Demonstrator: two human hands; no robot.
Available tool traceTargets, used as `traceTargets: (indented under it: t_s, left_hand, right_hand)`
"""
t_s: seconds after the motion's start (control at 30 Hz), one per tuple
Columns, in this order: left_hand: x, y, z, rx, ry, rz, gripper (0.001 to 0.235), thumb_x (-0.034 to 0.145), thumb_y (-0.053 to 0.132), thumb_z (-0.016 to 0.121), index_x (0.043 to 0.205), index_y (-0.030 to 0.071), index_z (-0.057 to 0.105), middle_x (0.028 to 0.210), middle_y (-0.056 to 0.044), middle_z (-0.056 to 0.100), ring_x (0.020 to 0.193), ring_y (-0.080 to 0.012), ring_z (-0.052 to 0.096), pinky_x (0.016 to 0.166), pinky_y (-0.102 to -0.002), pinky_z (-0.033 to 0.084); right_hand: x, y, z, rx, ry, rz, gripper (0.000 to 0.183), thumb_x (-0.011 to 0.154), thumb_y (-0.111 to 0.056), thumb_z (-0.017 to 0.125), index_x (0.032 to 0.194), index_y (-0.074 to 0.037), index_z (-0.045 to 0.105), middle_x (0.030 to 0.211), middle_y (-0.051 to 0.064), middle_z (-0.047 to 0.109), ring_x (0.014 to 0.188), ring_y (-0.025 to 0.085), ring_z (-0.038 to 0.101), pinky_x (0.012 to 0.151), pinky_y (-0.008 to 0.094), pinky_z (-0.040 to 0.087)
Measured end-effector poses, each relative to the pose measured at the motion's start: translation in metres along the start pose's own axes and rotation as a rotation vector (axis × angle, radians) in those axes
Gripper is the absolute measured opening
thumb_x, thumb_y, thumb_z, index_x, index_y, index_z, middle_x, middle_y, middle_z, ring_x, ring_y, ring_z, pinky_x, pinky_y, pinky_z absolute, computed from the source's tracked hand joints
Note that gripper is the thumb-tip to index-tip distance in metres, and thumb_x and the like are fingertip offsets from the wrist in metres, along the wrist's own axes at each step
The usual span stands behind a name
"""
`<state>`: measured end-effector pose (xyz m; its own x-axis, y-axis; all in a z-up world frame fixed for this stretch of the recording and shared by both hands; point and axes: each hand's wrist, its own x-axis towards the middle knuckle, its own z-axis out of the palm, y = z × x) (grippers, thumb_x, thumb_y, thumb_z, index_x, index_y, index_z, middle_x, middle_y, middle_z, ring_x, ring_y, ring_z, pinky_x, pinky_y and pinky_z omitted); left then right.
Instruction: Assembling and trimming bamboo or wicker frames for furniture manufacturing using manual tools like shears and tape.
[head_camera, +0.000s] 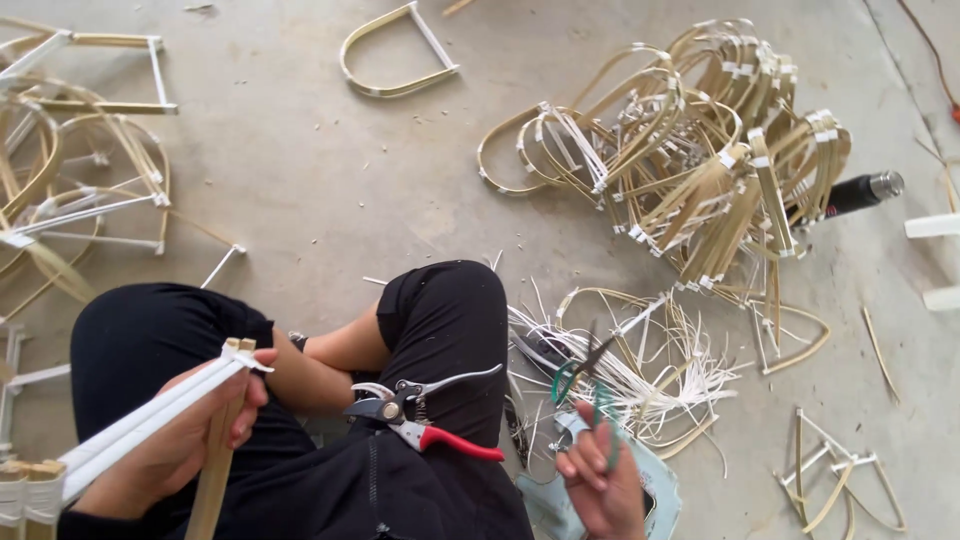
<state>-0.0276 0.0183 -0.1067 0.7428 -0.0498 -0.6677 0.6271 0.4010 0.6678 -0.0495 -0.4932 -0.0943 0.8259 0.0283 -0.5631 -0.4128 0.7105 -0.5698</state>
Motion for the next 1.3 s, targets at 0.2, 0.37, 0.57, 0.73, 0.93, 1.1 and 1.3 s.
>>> traceTargets:
  t_s: [0.2, 0.37, 0.57, 0.73, 0.93, 1.1, 1.3]
  left_hand:
    - [0.049, -0.003, 0.021, -0.42, -0.74, 0.143, 0.06, 0.113, 0.018, 0.057, 0.16, -0.008, 0.032, 0.113, -0.028, 0.068, 0.087, -0.0349, 0.068, 0.068, -0.037, 0.058]
    - [0.011, 0.027, 0.069, -0.345, -0.836, 0.322, 0.068, 0.105, 0.022, 0.068, 0.161, -0.006, 0.043, 0.111, -0.01, 0.065, 0.075, -0.0181, 0.07, 0.064, -0.026, 0.058]
    - [-0.009, 0.041, 0.067, -0.161, -0.548, 0.241, 0.048, 0.101, 0.016, 0.067, 0.143, -0.007, 0.06, 0.1, -0.008, 0.073, 0.06, -0.0087, 0.066, 0.053, -0.02, 0.054]
    - [-0.021, 0.06, 0.069, -0.121, -0.431, 0.248, 0.04, 0.096, 0.014, 0.067, 0.134, 0.003, 0.063, 0.096, -0.004, 0.072, 0.07, -0.0064, 0.071, 0.06, -0.021, 0.058]
    - [0.008, 0.038, 0.038, -0.424, -0.598, 0.222, 0.04, 0.099, 0.031, 0.06, 0.131, 0.007, 0.062, 0.082, -0.008, 0.067, 0.061, -0.0136, 0.069, 0.055, -0.026, 0.058]
    - [0.017, 0.042, 0.043, -0.361, -0.48, 0.183, 0.038, 0.105, 0.031, 0.066, 0.121, -0.003, 0.062, 0.081, -0.009, 0.065, 0.065, -0.0126, 0.067, 0.054, -0.027, 0.056]
    - [-0.003, 0.064, 0.062, -0.368, -0.453, 0.121, 0.023, 0.098, 0.025, 0.07, 0.103, 0.006, 0.058, 0.079, -0.004, 0.064, 0.068, -0.0118, 0.067, 0.052, -0.026, 0.055]
  right_hand:
    - [0.007, 0.003, 0.09, 0.015, -0.653, 0.099, 0.035, 0.114, -0.025, 0.041, 0.13, 0.003, 0.054, 0.055, -0.007, 0.038, 0.042, 0.006, 0.034, 0.058, 0.031, 0.044]
    - [0.037, 0.063, 0.176, 0.111, -0.982, 0.451, 0.029, 0.111, -0.027, 0.055, 0.128, -0.004, 0.054, 0.062, -0.008, 0.051, 0.05, 0.005, 0.048, 0.063, 0.03, 0.045]
    - [0.055, 0.119, 0.225, -0.77, -0.82, 0.033, 0.084, 0.08, -0.01, 0.082, 0.148, -0.012, 0.032, 0.095, 0.008, 0.063, 0.088, 0.017, 0.068, 0.073, 0.03, 0.054]
    - [0.052, 0.14, 0.242, -0.818, -0.72, -0.139, 0.087, 0.086, -0.005, 0.074, 0.156, -0.007, 0.022, 0.13, 0.008, 0.062, 0.114, 0.017, 0.067, 0.097, 0.032, 0.054]
    - [0.079, 0.116, 0.207, -1.114, -0.644, -0.421, 0.072, 0.083, -0.015, 0.081, 0.145, -0.01, 0.045, 0.105, 0.008, 0.065, 0.091, 0.018, 0.068, 0.083, 0.031, 0.056]
    - [0.067, 0.092, 0.255, -1.789, -0.557, -1.234, 0.069, 0.059, -0.036, 0.093, 0.121, -0.017, 0.068, 0.095, 0.008, 0.06, 0.088, 0.027, 0.059, 0.08, 0.038, 0.046]
    - [0.088, 0.096, 0.26, -1.748, -0.454, -1.379, 0.068, 0.06, -0.036, 0.094, 0.12, -0.017, 0.07, 0.085, 0.004, 0.058, 0.077, 0.023, 0.057, 0.073, 0.038, 0.044]
